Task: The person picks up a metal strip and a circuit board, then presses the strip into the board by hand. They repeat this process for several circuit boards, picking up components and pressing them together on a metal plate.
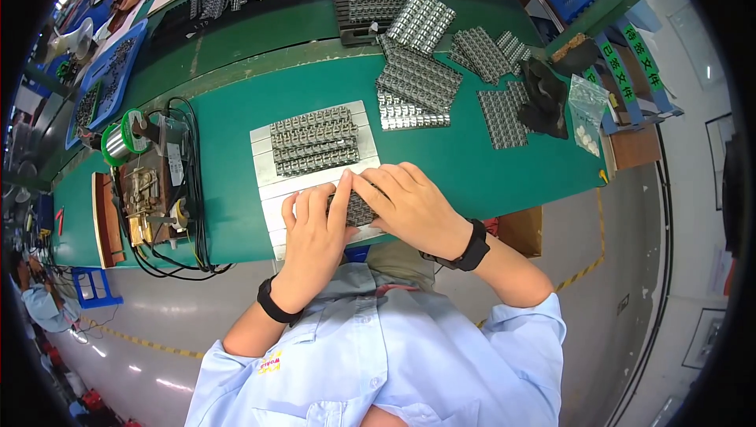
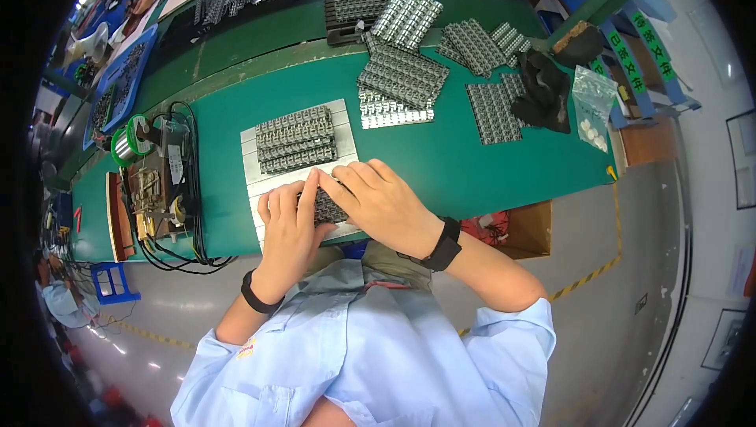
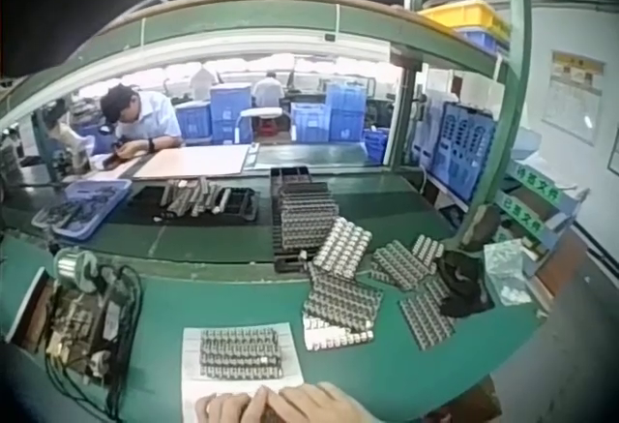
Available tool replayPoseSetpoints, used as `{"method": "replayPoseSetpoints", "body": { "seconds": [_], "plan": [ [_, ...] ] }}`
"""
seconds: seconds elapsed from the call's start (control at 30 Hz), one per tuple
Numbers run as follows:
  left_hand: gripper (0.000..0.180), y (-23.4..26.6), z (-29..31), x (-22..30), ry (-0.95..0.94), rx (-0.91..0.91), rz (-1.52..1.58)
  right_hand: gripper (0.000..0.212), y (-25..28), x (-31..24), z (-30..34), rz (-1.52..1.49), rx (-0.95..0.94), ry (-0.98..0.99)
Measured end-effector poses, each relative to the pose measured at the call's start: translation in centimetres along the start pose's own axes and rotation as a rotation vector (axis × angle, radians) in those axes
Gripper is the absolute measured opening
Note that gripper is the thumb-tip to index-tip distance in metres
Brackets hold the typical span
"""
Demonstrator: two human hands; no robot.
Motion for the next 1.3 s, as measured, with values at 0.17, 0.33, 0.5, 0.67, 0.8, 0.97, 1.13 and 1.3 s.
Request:
{"method": "replayPoseSetpoints", "body": {
  "seconds": [0.17, 0.33, 0.5, 0.67, 0.8, 0.97, 1.13, 1.3],
  "plan": [
    [0.093, -0.1, -0.4, -0.4, 0.040, -0.051, 0.048, 0.078, -0.1, 0.2, -0.4, -0.021, -0.031, -0.020],
    [0.091, -0.3, -1.1, -1.2, 0.079, -0.091, 0.087, 0.082, -0.1, 0.4, -1.4, -0.081, -0.157, -0.044],
    [0.087, 0.4, -0.8, -1.4, 0.098, -0.024, 0.037, 0.088, -0.9, 1.6, -2.2, -0.146, -0.275, -0.049],
    [0.080, 1.3, 2.0, -2.1, 0.164, 0.089, 0.195, 0.092, -1.8, 2.2, -2.6, -0.235, -0.387, -0.065],
    [0.072, 0.7, 4.6, -2.8, 0.323, 0.133, 0.305, 0.093, -1.3, 2.1, -2.6, -0.256, -0.401, -0.055],
    [0.055, -1.3, 5.8, -3.2, 0.499, 0.206, 0.786, 0.093, 0.8, 1.1, -2.1, -0.275, -0.291, -0.055],
    [0.032, -1.4, 4.6, -2.7, 0.658, 0.261, 1.386, 0.084, 3.3, 0.6, -1.8, -0.306, -0.170, -0.067],
    [0.021, -1.9, 3.7, -2.5, 0.745, 0.232, 1.637, 0.056, 2.6, -1.6, 0.3, 0.028, 0.014, 0.057]
  ]
}}
Point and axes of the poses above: each hand's wrist, its own z-axis away from the middle knuckle, its own y-axis out of the back of the hand, x = y × z, the point moved 7 cm from there along -z, towards the middle knuckle, and after that the axes turned 11 degrees about -y, right-handed, at the moved point
